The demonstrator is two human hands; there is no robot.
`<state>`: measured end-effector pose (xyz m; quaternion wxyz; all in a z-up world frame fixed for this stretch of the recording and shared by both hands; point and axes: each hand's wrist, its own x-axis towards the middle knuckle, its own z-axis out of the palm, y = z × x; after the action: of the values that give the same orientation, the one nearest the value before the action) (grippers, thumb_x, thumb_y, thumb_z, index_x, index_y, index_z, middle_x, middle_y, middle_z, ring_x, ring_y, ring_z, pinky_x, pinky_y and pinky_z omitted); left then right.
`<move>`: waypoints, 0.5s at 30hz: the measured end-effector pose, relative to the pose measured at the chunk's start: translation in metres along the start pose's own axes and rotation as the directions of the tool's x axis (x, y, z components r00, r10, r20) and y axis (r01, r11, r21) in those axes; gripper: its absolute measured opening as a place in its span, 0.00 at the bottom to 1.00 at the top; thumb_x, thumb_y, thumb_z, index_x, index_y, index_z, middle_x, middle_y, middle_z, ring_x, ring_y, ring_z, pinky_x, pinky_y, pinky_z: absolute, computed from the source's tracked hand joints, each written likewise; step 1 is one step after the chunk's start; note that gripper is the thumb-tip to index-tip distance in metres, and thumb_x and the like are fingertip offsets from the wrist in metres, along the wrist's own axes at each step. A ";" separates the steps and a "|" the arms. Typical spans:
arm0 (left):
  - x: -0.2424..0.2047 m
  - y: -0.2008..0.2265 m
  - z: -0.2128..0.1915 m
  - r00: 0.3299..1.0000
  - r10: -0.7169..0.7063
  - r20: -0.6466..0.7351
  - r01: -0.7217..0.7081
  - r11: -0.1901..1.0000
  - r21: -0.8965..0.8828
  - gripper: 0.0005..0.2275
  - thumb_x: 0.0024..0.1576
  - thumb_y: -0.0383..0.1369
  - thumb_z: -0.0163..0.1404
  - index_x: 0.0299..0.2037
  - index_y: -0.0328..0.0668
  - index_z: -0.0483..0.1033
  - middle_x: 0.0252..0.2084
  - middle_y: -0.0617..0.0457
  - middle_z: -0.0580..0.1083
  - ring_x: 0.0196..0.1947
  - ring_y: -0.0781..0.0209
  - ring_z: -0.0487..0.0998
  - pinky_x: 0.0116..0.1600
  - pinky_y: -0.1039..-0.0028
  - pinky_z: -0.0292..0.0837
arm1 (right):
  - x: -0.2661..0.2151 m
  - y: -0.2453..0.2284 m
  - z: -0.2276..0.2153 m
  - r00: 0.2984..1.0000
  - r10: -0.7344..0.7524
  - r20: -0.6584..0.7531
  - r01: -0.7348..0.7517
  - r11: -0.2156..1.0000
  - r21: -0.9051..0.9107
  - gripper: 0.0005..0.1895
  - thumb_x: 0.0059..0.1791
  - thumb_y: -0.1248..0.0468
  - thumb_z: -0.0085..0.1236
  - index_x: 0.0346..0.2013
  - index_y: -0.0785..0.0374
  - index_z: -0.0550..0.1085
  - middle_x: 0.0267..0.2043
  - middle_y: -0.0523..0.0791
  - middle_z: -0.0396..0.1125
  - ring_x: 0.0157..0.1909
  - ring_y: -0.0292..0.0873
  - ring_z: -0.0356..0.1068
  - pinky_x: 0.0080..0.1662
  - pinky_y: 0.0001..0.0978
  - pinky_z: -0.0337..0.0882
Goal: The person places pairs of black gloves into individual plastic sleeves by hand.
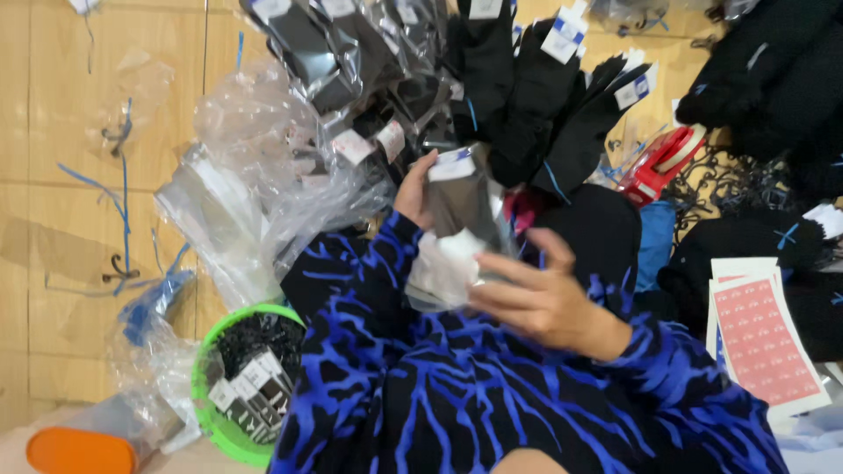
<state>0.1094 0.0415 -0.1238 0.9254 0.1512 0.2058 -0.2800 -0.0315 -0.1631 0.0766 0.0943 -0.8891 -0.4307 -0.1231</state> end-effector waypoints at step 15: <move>-0.059 -0.045 0.044 0.996 0.023 -0.091 0.053 0.661 0.749 0.04 0.47 0.28 0.61 0.28 0.37 0.79 0.19 0.59 0.72 0.18 0.72 0.75 0.26 0.85 0.72 | 0.014 0.078 0.044 0.820 0.458 0.344 -0.517 0.333 0.788 0.23 0.47 0.66 0.68 0.56 0.65 0.76 0.49 0.54 0.73 0.38 0.49 0.74 0.39 0.33 0.77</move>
<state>0.0510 0.0151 -0.0654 0.7682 0.5299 0.1160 -0.3401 0.0442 -0.1888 0.0344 0.5401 -0.8112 -0.1494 0.1669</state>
